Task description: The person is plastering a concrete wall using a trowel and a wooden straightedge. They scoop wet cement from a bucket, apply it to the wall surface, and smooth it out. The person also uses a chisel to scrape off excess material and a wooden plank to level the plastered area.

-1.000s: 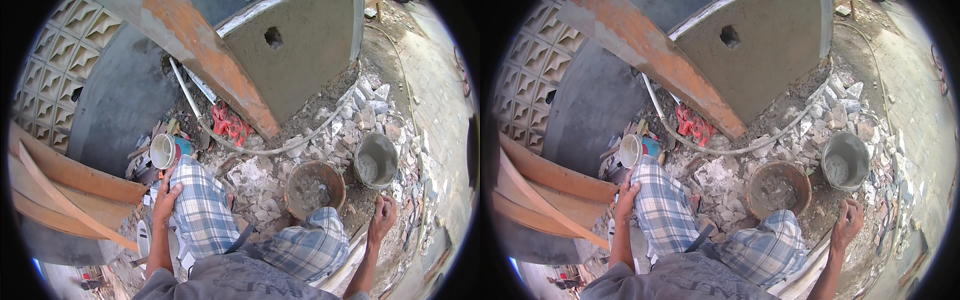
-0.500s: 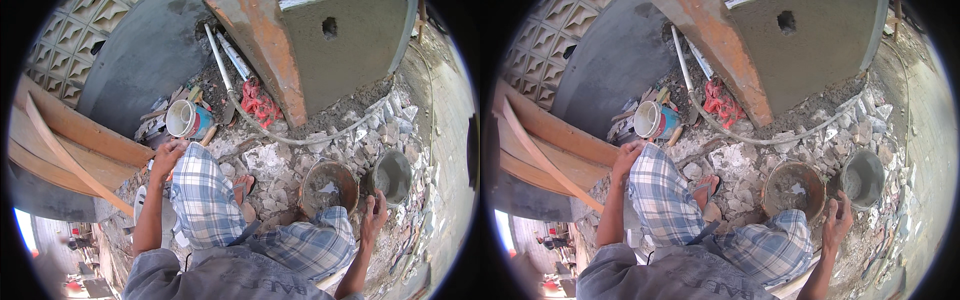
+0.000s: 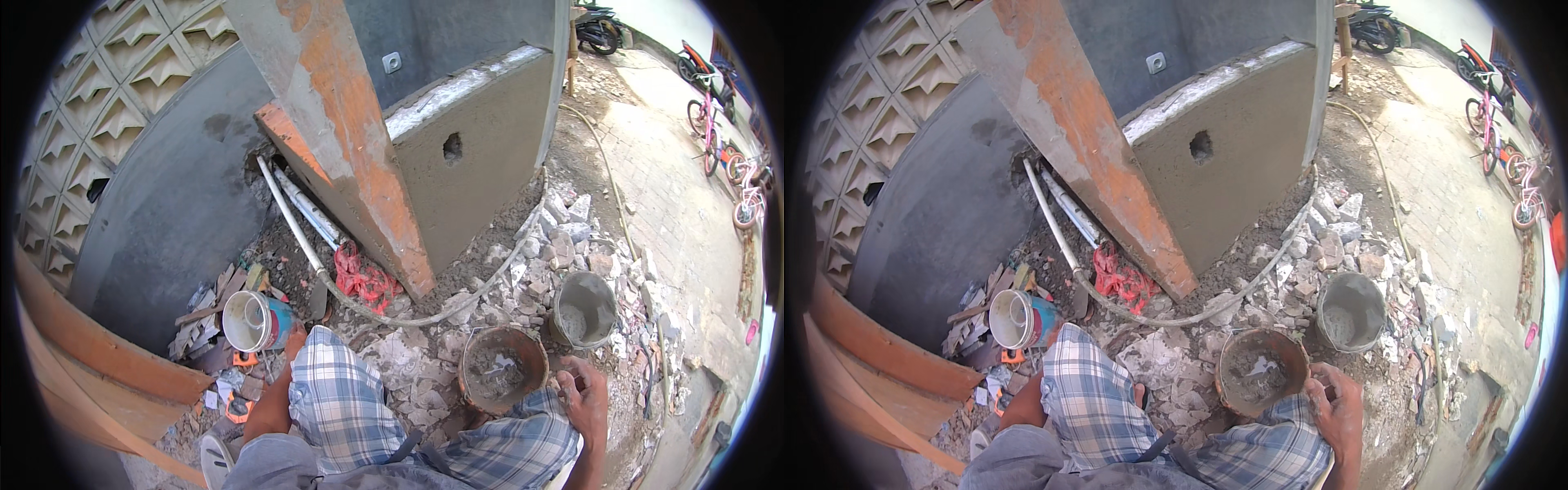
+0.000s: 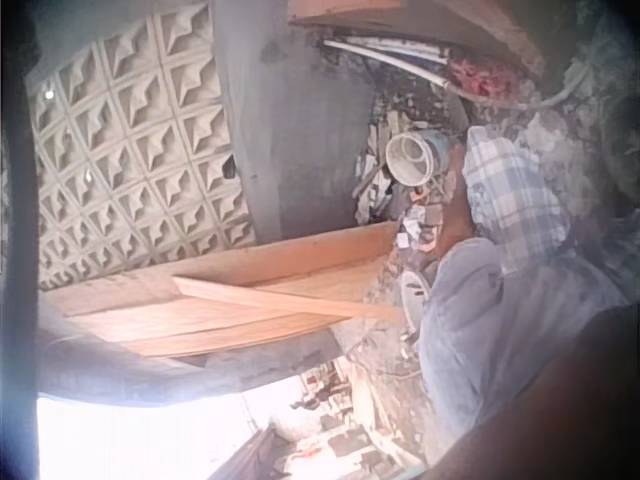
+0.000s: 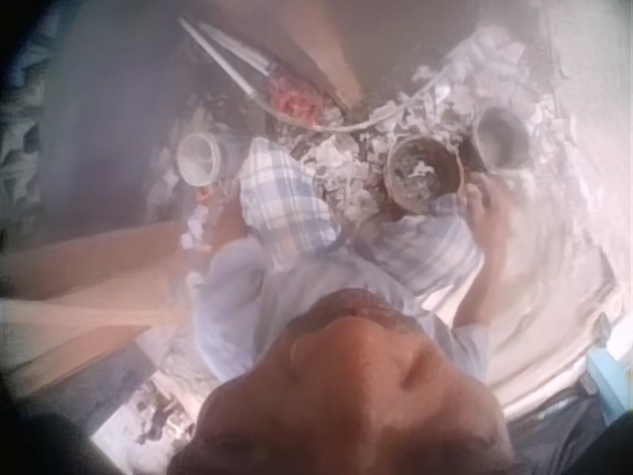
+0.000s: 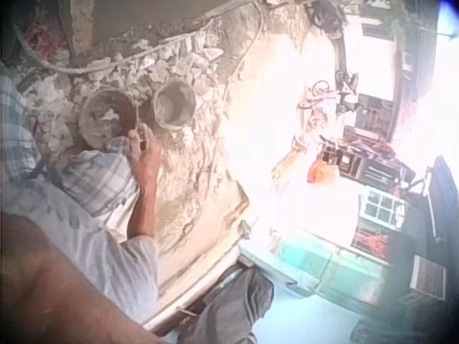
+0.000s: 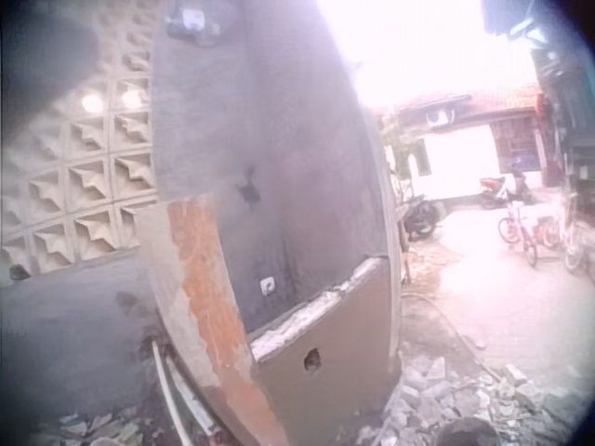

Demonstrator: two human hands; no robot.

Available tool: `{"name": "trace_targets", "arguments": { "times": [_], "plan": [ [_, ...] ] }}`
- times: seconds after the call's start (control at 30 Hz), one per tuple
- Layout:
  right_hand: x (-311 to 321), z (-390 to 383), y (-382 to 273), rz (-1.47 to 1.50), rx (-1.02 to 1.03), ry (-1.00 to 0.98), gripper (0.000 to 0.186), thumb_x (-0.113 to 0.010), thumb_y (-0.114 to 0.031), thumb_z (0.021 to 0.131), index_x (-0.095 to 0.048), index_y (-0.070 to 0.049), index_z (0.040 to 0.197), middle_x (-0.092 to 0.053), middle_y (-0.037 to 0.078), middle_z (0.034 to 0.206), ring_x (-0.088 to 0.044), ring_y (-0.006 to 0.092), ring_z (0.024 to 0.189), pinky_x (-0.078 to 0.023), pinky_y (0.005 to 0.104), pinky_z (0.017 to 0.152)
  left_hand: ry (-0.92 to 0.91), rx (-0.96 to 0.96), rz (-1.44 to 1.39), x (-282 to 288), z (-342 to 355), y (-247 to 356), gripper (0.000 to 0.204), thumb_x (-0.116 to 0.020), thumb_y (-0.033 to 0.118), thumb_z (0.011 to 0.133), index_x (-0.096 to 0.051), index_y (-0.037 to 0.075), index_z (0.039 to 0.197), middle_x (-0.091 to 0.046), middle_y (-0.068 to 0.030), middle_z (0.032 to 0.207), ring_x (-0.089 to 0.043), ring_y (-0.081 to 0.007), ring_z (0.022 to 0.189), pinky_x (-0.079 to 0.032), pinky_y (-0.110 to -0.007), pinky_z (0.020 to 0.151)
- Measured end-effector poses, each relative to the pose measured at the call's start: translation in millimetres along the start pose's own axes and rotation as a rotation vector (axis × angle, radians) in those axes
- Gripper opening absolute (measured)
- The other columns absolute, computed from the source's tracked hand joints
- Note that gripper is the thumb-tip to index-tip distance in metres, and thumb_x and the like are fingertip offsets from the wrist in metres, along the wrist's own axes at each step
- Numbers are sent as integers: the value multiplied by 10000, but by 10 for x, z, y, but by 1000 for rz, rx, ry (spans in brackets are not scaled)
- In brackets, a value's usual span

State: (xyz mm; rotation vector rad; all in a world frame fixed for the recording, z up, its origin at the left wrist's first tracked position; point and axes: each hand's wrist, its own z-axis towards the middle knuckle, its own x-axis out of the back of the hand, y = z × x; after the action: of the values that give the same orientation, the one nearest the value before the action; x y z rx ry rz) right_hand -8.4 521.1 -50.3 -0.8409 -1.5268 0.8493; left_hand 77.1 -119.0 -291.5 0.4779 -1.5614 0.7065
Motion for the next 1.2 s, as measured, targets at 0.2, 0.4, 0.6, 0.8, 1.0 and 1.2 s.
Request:
{"name": "trace_targets", "arguments": {
  "times": [0.2,0.4,0.6,0.8,1.0,1.2],
  "plan": [
    [-91,-288,-407,-107,9,165,299,-710,-218,953,-684,21,1131,-688,99,829,-637,152,703,-522,310,665,150,-162,74,-388,269,54,206,-637,123,871,-662,5,1037,-706,-121,900,-656,-295,964,-599,-363,762],
    [-840,-217,-942,-31,85,200,241,-739,-154,921,-708,5,1098,-715,141,879,-691,193,741,-530,312,697,77,-298,28,-67,107,-122,231,-675,129,800,-651,-15,979,-689,-187,1001,-633,-377,963,-588,-430,750],
    [-1562,7,-1231,-160,253,-38,222,-716,-186,935,-715,-33,1096,-725,146,919,-714,262,767,-546,338,719,31,-120,-422,753,-594,-57,300,-751,147,799,-649,-58,993,-670,-238,993,-651,-427,842,-552,-484,788],
    [-2422,72,-1364,-193,430,-227,241,-657,-216,966,-665,-118,1186,-660,117,935,-666,349,839,-536,446,735,223,-58,-851,1653,-923,-174,287,-823,69,774,-601,-27,929,-623,-115,835,-564,-249,683,-465,-381,644],
    [-2890,73,-1893,122,683,-141,481,-692,-201,926,-550,-51,1361,-619,153,1079,-638,342,1010,-528,435,867,168,-279,-1310,3167,-690,478,335,-863,77,799,-532,35,833,-593,9,820,-438,-13,660,-369,-188,571],
    [-2929,18,-1880,157,633,14,606,-680,-154,902,-440,-19,1442,-605,211,1143,-602,365,1074,-486,464,919,41,-567,-1152,3620,-844,1025,292,-867,169,821,-621,26,887,-619,10,764,-541,-34,662,-437,-192,613]
  ]
}}
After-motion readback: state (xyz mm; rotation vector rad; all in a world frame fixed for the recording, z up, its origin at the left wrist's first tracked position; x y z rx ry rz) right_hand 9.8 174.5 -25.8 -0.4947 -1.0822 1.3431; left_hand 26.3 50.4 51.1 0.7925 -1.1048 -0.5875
